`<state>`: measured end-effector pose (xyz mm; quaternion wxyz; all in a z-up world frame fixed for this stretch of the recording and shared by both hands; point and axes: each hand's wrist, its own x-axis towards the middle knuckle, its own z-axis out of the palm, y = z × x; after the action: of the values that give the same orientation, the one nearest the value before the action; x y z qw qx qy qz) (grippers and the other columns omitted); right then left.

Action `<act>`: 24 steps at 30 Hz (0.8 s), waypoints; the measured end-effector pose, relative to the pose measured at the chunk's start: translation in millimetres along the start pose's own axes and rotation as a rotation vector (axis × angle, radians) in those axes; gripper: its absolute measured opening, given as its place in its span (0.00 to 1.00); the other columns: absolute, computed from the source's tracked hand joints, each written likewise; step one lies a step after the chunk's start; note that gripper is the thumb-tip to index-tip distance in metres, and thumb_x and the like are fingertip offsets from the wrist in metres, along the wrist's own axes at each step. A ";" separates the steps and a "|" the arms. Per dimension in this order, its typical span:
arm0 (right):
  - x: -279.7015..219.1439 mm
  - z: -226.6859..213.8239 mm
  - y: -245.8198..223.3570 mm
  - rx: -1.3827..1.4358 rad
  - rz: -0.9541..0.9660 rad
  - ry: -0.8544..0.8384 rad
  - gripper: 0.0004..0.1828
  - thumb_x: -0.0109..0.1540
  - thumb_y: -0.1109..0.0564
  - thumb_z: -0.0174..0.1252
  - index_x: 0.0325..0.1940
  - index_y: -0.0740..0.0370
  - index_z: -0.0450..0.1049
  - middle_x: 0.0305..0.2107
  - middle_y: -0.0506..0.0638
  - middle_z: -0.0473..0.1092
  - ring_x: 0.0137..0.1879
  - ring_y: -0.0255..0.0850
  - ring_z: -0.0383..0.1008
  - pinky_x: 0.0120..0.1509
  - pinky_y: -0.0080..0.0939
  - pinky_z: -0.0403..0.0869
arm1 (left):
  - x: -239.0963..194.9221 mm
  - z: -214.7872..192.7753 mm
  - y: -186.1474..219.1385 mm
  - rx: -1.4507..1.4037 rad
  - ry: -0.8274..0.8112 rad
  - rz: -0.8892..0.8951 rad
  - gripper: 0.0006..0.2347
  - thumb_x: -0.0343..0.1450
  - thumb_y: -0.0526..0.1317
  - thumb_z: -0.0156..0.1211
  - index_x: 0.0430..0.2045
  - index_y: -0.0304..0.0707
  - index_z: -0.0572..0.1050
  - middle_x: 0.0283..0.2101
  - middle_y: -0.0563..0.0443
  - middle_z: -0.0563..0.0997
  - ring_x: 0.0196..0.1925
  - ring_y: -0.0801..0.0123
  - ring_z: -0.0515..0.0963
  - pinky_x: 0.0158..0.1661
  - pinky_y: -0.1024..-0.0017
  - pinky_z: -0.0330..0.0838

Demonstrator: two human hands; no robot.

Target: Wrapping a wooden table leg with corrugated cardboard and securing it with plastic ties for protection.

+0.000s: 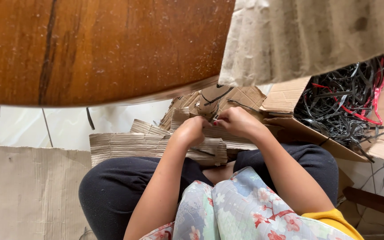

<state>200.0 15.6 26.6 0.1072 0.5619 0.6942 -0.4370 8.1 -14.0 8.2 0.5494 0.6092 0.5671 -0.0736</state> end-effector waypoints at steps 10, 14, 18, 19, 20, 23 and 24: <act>18.8 19.4 18.6 0.513 -0.014 0.118 0.03 0.58 0.58 0.65 0.34 0.57 0.82 0.21 0.51 0.77 0.22 0.36 0.76 0.27 0.35 0.77 | -24.0 -4.3 9.1 -0.194 0.035 0.207 0.16 0.65 0.32 0.54 0.45 0.39 0.81 0.47 0.28 0.83 0.56 0.32 0.78 0.56 0.44 0.72; -10.6 -0.2 -11.8 0.678 -0.002 0.348 0.04 0.60 0.59 0.65 0.35 0.63 0.81 0.22 0.55 0.76 0.27 0.39 0.79 0.33 0.36 0.80 | -33.6 12.5 14.9 -0.415 0.194 0.276 0.18 0.63 0.35 0.54 0.46 0.50 0.82 0.42 0.39 0.86 0.51 0.45 0.82 0.52 0.51 0.75; -9.5 -8.6 -2.0 0.791 -0.048 0.505 0.04 0.66 0.63 0.58 0.40 0.66 0.79 0.26 0.58 0.77 0.31 0.42 0.81 0.37 0.39 0.82 | -26.8 29.6 29.0 -0.637 0.234 0.313 0.20 0.64 0.32 0.50 0.46 0.54 0.83 0.39 0.46 0.87 0.48 0.59 0.84 0.50 0.62 0.77; -10.6 -11.0 -4.4 0.791 -0.049 0.507 0.04 0.66 0.63 0.58 0.40 0.66 0.79 0.26 0.58 0.77 0.31 0.42 0.81 0.37 0.39 0.82 | -32.6 24.6 32.0 -0.636 0.235 0.315 0.20 0.64 0.32 0.50 0.46 0.54 0.83 0.39 0.46 0.87 0.48 0.59 0.84 0.50 0.62 0.77; -11.0 -13.9 -6.5 0.782 -0.044 0.536 0.05 0.66 0.63 0.59 0.39 0.65 0.80 0.24 0.58 0.77 0.30 0.41 0.81 0.36 0.38 0.82 | -37.5 19.2 35.2 -0.613 0.244 0.306 0.20 0.64 0.32 0.51 0.46 0.54 0.83 0.38 0.47 0.87 0.47 0.58 0.84 0.50 0.61 0.78; -5.9 -25.4 -5.7 0.601 -0.011 0.609 0.06 0.65 0.59 0.60 0.38 0.57 0.83 0.22 0.55 0.76 0.32 0.42 0.81 0.35 0.43 0.80 | -45.6 -2.9 33.5 -0.507 0.277 0.270 0.17 0.64 0.33 0.52 0.41 0.52 0.84 0.39 0.44 0.87 0.49 0.49 0.84 0.50 0.54 0.77; -1.4 -24.2 -2.3 0.430 0.021 0.642 0.06 0.65 0.54 0.62 0.38 0.50 0.84 0.23 0.52 0.77 0.36 0.43 0.81 0.36 0.49 0.77 | -45.6 -7.5 26.8 -0.427 0.298 0.236 0.16 0.64 0.33 0.52 0.37 0.50 0.85 0.40 0.40 0.87 0.51 0.41 0.82 0.52 0.50 0.76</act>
<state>206.8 32.2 43.0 -0.2314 0.6868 0.5792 -0.3732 9.0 -29.5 59.3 0.5807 0.5458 0.5693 0.2021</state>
